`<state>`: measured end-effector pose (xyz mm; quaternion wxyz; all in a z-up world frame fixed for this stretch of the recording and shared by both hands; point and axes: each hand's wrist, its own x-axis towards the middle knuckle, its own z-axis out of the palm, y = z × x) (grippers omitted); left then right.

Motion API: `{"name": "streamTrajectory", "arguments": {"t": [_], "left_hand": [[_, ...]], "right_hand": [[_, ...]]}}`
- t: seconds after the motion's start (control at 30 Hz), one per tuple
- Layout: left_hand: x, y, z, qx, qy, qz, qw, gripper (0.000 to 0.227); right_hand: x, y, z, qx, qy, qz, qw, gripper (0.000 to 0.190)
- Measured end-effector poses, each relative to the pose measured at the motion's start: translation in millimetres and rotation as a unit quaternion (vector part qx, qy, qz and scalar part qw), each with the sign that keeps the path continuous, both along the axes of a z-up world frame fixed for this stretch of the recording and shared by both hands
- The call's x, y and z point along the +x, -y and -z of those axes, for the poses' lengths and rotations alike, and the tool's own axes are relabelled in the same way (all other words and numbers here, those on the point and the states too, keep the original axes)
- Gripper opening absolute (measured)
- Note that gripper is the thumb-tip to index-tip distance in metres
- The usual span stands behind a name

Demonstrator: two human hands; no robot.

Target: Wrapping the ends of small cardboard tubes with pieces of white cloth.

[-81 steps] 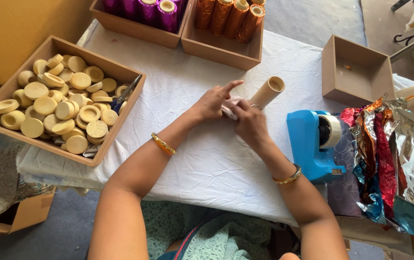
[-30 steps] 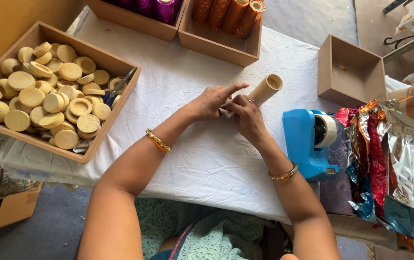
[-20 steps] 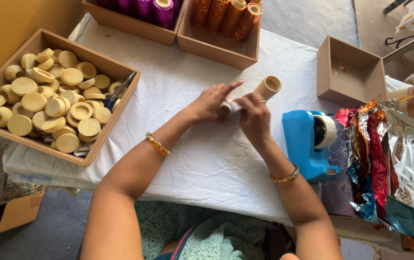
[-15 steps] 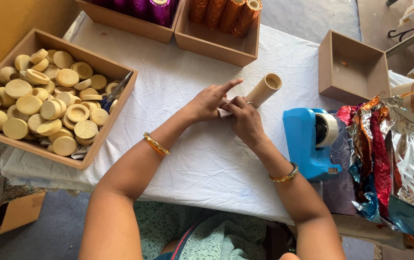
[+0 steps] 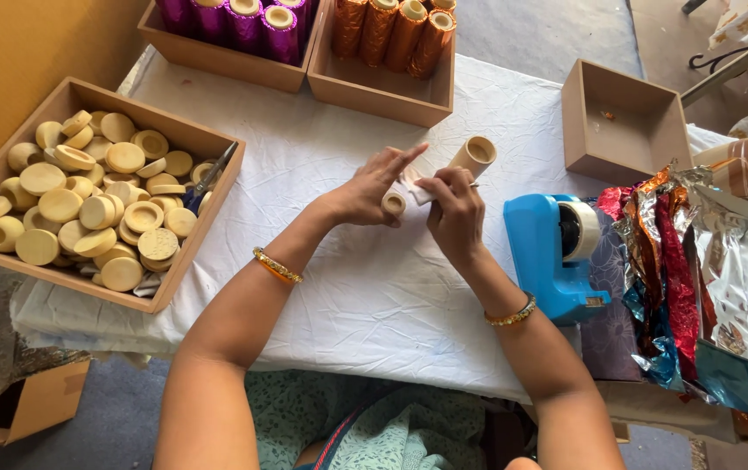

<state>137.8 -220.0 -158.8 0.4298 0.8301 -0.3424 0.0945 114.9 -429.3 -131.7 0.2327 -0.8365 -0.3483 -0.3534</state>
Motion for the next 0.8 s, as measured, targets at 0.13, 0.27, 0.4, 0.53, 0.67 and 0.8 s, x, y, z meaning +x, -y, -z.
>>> {"name": "streamTrajectory", "arguments": {"t": [0.13,0.27,0.4,0.53,0.67,0.8], "left_hand": [[1.2,1.7,6.3,0.064,0.011,-0.062,0.996,0.122],[0.7,1.1,6.9,0.035,-0.017,-0.047,0.998,0.103],[-7.1,2.5,-12.9,0.02,-0.071,-0.016,0.997,0.102],[-10.1,4.2,-15.1,0.021,-0.076,0.024,0.997,0.108],[-6.8,1.2,-9.6,0.032,-0.002,0.025,0.999,0.119],[-3.3,3.5,0.0,0.109,0.02,-0.068,0.992,0.122]], "right_hand": [[-8.3,-18.9,-4.0,-0.065,-0.03,-0.07,0.995,0.027],[-5.0,-16.1,7.1,-0.082,-0.122,-0.081,0.986,0.028],[5.7,-10.0,17.5,-0.098,-0.129,-0.093,0.982,0.025],[3.3,-8.7,14.6,-0.099,-0.087,-0.087,0.987,0.027],[2.9,-4.6,15.9,-0.058,-0.046,-0.002,0.997,0.026],[-5.5,-9.8,2.2,-0.042,-0.055,-0.044,0.997,0.021]]}}
